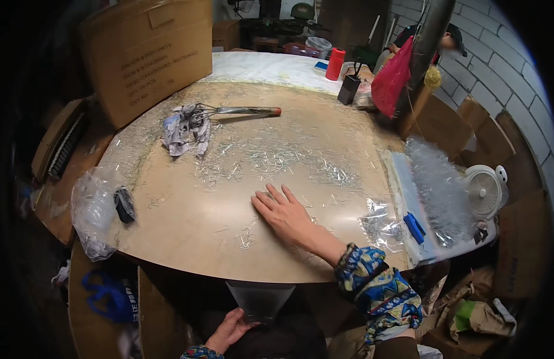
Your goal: Sorting small metal pins on a workbench and packaging them into plastic bags.
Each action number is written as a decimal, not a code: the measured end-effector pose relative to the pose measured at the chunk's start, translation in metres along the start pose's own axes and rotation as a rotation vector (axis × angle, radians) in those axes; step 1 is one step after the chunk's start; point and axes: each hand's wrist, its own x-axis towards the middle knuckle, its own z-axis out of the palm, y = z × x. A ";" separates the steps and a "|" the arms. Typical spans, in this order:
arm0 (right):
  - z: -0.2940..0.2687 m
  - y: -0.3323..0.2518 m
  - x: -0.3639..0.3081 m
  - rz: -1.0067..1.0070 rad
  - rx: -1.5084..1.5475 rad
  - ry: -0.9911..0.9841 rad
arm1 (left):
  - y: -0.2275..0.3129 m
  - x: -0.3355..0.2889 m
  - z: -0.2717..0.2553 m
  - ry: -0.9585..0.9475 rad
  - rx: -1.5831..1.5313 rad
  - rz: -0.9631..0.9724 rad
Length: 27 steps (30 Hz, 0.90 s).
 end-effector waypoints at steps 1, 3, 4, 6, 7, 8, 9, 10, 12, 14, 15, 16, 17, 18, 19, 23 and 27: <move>0.009 0.005 0.006 -0.004 -0.018 0.012 | 0.000 0.000 0.002 -0.002 0.009 0.003; 0.013 0.004 0.010 -0.013 -0.028 -0.002 | 0.000 -0.001 0.001 -0.005 0.023 0.008; 0.009 0.000 0.007 -0.018 -0.019 -0.029 | -0.001 -0.001 -0.003 -0.006 0.029 0.011; 0.004 -0.007 -0.005 -0.025 -0.010 -0.053 | -0.002 0.000 -0.005 -0.003 0.035 0.012; 0.003 -0.011 -0.014 -0.027 -0.010 -0.049 | -0.002 0.001 -0.005 0.002 0.034 0.010; 0.003 -0.013 -0.021 -0.029 -0.009 -0.046 | -0.002 0.002 -0.004 0.007 0.034 0.008; 0.002 -0.015 -0.025 -0.033 -0.016 -0.038 | -0.002 0.002 -0.004 -0.002 0.033 0.006; 0.003 -0.016 -0.027 -0.029 -0.022 -0.040 | -0.001 0.002 -0.005 -0.010 0.032 0.005; 0.003 -0.016 -0.028 -0.025 -0.034 -0.039 | -0.001 0.001 -0.004 -0.013 0.033 0.003; 0.004 -0.014 -0.028 0.064 -0.094 -0.055 | -0.001 0.000 -0.001 -0.002 0.036 0.003; 0.004 -0.013 -0.025 0.103 -0.122 -0.059 | -0.001 0.000 -0.001 0.000 0.036 0.008; 0.004 -0.015 -0.024 0.093 -0.086 -0.064 | -0.001 0.000 -0.001 0.003 0.037 0.014; 0.002 -0.019 -0.025 0.083 -0.049 -0.069 | -0.002 0.000 -0.001 0.005 0.038 0.019; 0.002 -0.022 -0.026 0.076 -0.012 -0.079 | -0.002 0.000 -0.001 0.006 0.040 0.021; 0.004 -0.022 -0.027 0.109 -0.021 -0.058 | -0.002 0.000 -0.001 0.006 0.042 0.022; 0.008 -0.018 -0.035 0.194 -0.104 -0.027 | -0.002 0.001 -0.003 -0.018 0.039 0.026; 0.000 -0.023 -0.044 0.172 -0.173 -0.104 | 0.000 0.000 0.001 -0.004 0.047 0.023</move>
